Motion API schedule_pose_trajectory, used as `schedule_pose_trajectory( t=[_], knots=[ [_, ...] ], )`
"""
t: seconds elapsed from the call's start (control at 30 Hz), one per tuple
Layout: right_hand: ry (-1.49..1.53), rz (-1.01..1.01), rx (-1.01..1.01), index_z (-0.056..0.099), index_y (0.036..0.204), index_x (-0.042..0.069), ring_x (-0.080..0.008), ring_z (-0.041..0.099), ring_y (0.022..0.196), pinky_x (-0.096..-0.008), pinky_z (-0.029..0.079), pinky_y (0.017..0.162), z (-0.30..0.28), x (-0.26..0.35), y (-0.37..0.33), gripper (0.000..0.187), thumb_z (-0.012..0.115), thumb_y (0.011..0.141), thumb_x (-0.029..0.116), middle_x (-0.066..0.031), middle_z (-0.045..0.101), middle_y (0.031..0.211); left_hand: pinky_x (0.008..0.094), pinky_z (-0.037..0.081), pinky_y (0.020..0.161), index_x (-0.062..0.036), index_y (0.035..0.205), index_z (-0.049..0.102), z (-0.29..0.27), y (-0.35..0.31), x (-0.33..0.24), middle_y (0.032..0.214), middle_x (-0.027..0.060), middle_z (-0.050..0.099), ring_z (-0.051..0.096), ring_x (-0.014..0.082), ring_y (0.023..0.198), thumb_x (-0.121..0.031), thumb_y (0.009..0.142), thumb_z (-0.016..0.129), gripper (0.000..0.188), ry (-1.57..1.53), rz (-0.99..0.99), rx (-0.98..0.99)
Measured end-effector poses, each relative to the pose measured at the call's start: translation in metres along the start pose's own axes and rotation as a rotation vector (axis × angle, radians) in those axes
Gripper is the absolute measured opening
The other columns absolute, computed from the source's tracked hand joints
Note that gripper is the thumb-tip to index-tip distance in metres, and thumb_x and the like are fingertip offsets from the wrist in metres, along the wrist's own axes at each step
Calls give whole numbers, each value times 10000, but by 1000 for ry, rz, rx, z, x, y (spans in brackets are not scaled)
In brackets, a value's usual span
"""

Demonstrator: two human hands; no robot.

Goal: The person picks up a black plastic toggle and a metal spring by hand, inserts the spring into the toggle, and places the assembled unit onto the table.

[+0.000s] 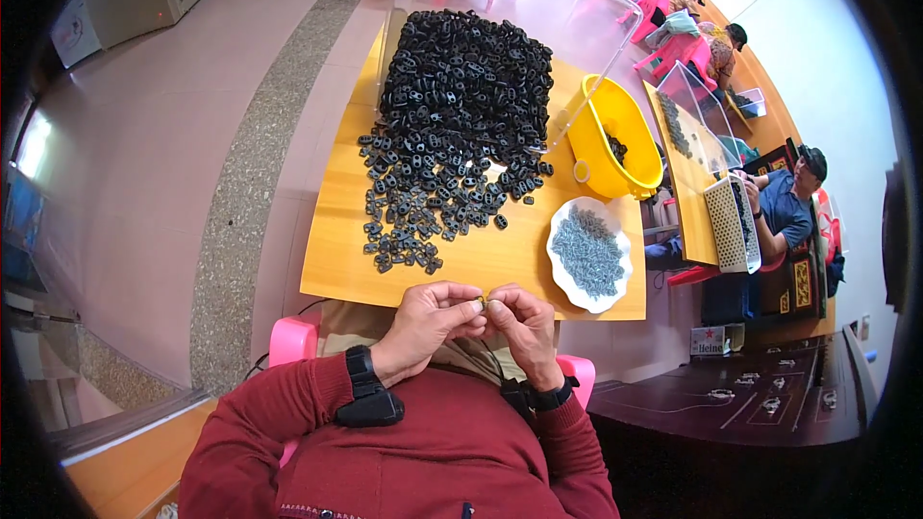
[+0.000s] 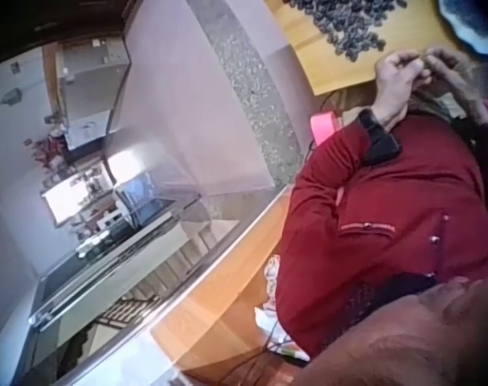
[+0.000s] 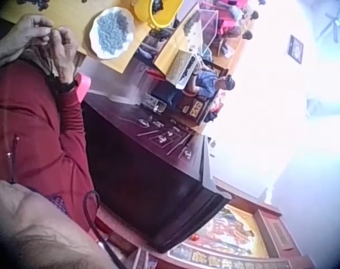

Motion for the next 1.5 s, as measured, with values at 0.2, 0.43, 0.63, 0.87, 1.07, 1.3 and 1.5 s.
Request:
schedule_pose_trajectory(
  t=[0.2, 0.43, 0.63, 0.87, 1.07, 1.3, 1.5],
  knots=[
    [2, 59, 7, 617, 934, -29, -65, 585, 696, -191, 491, 612, 1, 3, -1, 100, 585, 927, 66, -12, 614, 829, 251, 569, 722, 28, 1062, 583, 1, 0, 0, 923, 76, 649, 656, 123, 782, -38, 890, 607, 185, -3, 9, -12],
    [-11, 60, -4, 631, 915, -21, -47, 568, 699, -186, 476, 624, 3, 6, -2, 99, 595, 921, 71, 3, 623, 811, 252, 569, 707, 48, 1034, 594, 0, 0, -1, 910, 102, 658, 661, 147, 758, -23, 886, 606, 164, 36, 31, -15],
    [-37, 58, 26, 634, 887, -19, -30, 530, 690, -176, 430, 608, 6, 13, -1, 88, 606, 908, 62, 17, 614, 791, 256, 565, 703, 53, 1025, 600, 0, 0, -2, 889, 108, 662, 661, 151, 745, -23, 885, 607, 159, 97, 64, 11],
    [-169, -21, 26, 631, 897, -23, -32, 526, 689, -179, 425, 604, 5, 16, -1, 82, 606, 905, 55, 15, 612, 773, 261, 566, 714, 51, 1026, 600, -2, 1, 0, 904, 105, 661, 665, 155, 768, -22, 887, 606, 157, 154, 116, 46],
    [-33, 54, -17, 635, 934, -30, -53, 566, 693, -190, 463, 623, -1, 14, 9, 118, 612, 912, 84, -2, 631, 786, 256, 568, 730, 46, 1062, 584, 0, 2, -2, 928, 95, 651, 664, 148, 789, -22, 892, 602, 184, 85, 125, 0],
    [-386, -22, -172, 637, 922, -32, -97, 587, 606, -237, 466, 561, -19, 16, 59, 129, 637, 876, 89, -78, 640, 765, 243, 565, 718, 35, 1047, 587, 0, 0, -5, 916, 80, 650, 659, 128, 776, -34, 894, 607, 169, -12, 111, -26],
    [-1099, -389, -307, 647, 959, -13, -309, 613, 719, -366, 479, 637, -12, 17, 92, 145, 623, 847, 77, -161, 614, 823, 225, 552, 696, 23, 1029, 594, 0, 1, -7, 882, 74, 657, 656, 124, 765, -38, 890, 615, 154, -20, 98, -41]
  ],
)
Point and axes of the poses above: each hand's wrist, its own y-axis towards the middle knuckle, its own z-axis out of the palm, x = y × z, the point moved 2 cm from there along y, towards the middle knuckle
